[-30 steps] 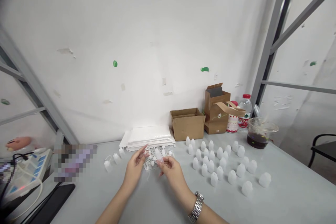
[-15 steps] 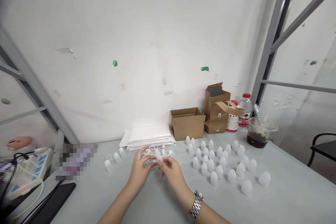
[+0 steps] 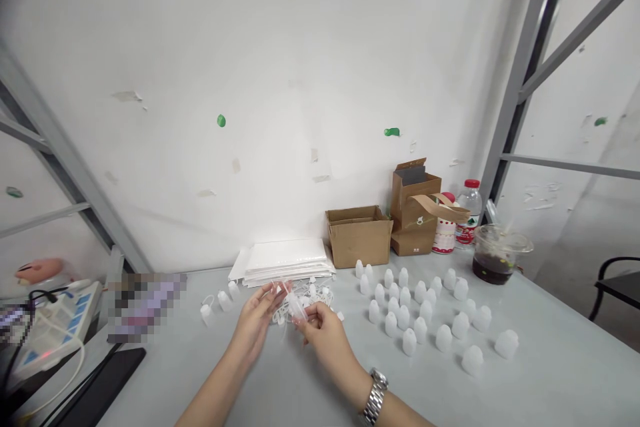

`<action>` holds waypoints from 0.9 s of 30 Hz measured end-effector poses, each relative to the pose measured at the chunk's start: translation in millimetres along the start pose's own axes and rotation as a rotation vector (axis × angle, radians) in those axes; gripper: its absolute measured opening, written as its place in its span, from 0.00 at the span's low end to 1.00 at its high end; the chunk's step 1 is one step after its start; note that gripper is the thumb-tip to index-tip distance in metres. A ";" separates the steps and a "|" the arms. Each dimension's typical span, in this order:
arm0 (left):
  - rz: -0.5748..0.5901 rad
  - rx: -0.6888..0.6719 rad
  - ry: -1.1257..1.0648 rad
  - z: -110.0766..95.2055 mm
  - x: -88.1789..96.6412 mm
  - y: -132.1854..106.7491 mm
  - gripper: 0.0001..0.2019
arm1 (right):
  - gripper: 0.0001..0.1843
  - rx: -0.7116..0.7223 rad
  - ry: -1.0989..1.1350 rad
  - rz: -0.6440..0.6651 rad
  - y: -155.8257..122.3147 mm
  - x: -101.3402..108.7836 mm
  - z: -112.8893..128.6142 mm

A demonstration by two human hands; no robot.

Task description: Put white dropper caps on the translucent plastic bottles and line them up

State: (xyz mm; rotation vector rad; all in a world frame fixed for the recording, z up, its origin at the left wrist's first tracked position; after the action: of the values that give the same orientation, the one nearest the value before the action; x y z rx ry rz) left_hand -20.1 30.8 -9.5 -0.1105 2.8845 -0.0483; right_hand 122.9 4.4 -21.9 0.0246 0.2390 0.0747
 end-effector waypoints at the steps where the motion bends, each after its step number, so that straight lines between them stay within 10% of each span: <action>1: 0.027 0.024 -0.033 0.1 -2.4 -1.9 0.16 | 0.14 0.009 -0.034 0.005 -1.6 -0.9 -0.4; 15: 0.079 0.104 -0.127 -1.7 -8.9 -11.4 0.13 | 0.15 -0.018 -0.025 0.019 -2.5 0.1 6.0; 27: 0.057 0.075 -0.081 2.2 -21.1 -22.1 0.14 | 0.05 0.636 -0.831 -0.153 -18.2 -0.6 6.6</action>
State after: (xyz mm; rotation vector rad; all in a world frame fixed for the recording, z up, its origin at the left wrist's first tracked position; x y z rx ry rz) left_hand 2.4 10.4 -5.5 -0.0163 2.7987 -0.1379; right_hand 125.1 -13.9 -15.9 0.6562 -0.5748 -0.1683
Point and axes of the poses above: each hand's wrist, its own y-axis towards the middle knuckle, its own x-axis out of the back of the hand, z = x × y, the point moved 2 cm from there along y, towards the middle knuckle, and after that the axes turned 11 degrees about y, right-handed, at the moved point
